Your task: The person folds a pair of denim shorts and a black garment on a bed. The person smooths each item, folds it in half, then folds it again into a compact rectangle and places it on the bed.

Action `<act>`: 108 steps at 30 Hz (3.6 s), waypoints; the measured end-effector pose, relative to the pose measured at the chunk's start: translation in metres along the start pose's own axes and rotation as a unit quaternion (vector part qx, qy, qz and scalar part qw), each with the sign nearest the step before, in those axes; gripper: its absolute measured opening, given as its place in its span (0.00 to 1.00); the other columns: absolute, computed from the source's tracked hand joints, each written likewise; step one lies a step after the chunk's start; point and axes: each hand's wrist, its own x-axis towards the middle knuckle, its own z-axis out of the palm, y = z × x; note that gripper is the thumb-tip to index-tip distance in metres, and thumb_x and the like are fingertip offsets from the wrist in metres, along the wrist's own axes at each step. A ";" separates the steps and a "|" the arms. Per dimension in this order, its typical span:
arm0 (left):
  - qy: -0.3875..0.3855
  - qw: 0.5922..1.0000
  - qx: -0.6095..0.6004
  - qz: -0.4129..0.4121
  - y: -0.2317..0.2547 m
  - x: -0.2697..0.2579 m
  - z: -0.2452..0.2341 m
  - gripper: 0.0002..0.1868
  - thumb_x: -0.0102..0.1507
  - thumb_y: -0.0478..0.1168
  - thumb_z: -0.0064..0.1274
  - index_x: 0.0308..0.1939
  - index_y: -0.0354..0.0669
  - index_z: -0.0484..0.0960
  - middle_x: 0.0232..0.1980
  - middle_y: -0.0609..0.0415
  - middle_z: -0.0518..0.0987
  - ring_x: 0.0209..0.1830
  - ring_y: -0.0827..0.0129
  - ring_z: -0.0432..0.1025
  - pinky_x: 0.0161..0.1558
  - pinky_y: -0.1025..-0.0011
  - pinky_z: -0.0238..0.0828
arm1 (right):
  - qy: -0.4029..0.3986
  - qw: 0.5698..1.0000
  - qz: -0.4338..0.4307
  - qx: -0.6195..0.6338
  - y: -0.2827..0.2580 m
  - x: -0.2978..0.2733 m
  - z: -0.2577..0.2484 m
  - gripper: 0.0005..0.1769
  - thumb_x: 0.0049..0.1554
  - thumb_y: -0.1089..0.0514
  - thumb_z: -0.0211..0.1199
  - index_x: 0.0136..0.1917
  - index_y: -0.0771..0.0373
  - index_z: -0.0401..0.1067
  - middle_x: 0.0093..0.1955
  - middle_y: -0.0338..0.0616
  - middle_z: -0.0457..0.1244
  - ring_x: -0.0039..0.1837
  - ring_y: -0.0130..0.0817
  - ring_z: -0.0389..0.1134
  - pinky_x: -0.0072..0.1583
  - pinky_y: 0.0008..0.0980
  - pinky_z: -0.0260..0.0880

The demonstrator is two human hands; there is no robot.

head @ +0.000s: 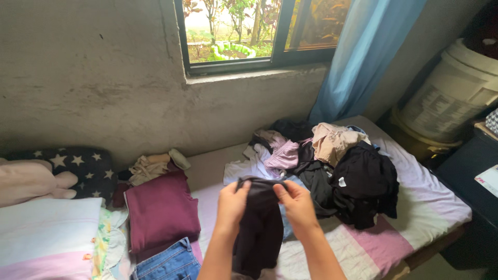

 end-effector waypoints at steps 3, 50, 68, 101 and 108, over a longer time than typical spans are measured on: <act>0.018 0.998 -0.057 -0.007 -0.012 0.011 -0.018 0.13 0.65 0.41 0.55 0.43 0.33 0.86 0.33 0.58 0.83 0.32 0.80 0.71 0.35 0.76 0.68 | 0.009 0.999 -0.022 0.025 -0.014 -0.003 -0.013 0.11 0.61 0.56 0.64 0.49 0.67 0.78 0.43 0.34 0.70 0.44 0.19 0.65 0.49 0.24 0.65; -0.183 0.974 -0.134 0.019 0.049 -0.014 0.007 0.14 0.62 0.39 0.57 0.49 0.37 0.86 0.38 0.55 0.85 0.35 0.74 0.76 0.38 0.75 0.73 | 0.049 0.921 -0.186 -0.338 -0.057 -0.010 0.001 0.28 0.43 0.59 0.77 0.57 0.61 0.74 0.50 0.39 0.67 0.47 0.34 0.69 0.47 0.33 0.70; 0.045 0.961 0.220 0.163 -0.038 0.036 -0.022 0.09 0.55 0.42 0.66 0.33 0.41 0.86 0.34 0.46 0.84 0.34 0.57 0.79 0.40 0.65 0.74 | -0.017 0.960 -0.172 -0.219 -0.120 0.030 0.002 0.07 0.58 0.61 0.67 0.49 0.66 0.79 0.38 0.37 0.69 0.42 0.20 0.65 0.44 0.25 0.66; -0.228 0.957 0.146 0.109 0.035 0.055 0.006 0.16 0.51 0.44 0.64 0.37 0.37 0.84 0.29 0.57 0.81 0.30 0.78 0.74 0.36 0.73 0.72 | -0.119 0.937 -0.112 -0.308 0.009 0.075 0.013 0.27 0.42 0.65 0.71 0.57 0.63 0.71 0.47 0.46 0.69 0.49 0.31 0.69 0.49 0.31 0.70; -0.126 0.957 0.223 0.133 0.015 0.061 -0.035 0.14 0.51 0.36 0.61 0.41 0.41 0.86 0.35 0.53 0.83 0.34 0.71 0.77 0.39 0.71 0.74 | -0.119 0.939 -0.031 -0.321 -0.015 0.081 0.024 0.11 0.49 0.64 0.64 0.47 0.64 0.72 0.33 0.47 0.65 0.37 0.31 0.63 0.41 0.32 0.65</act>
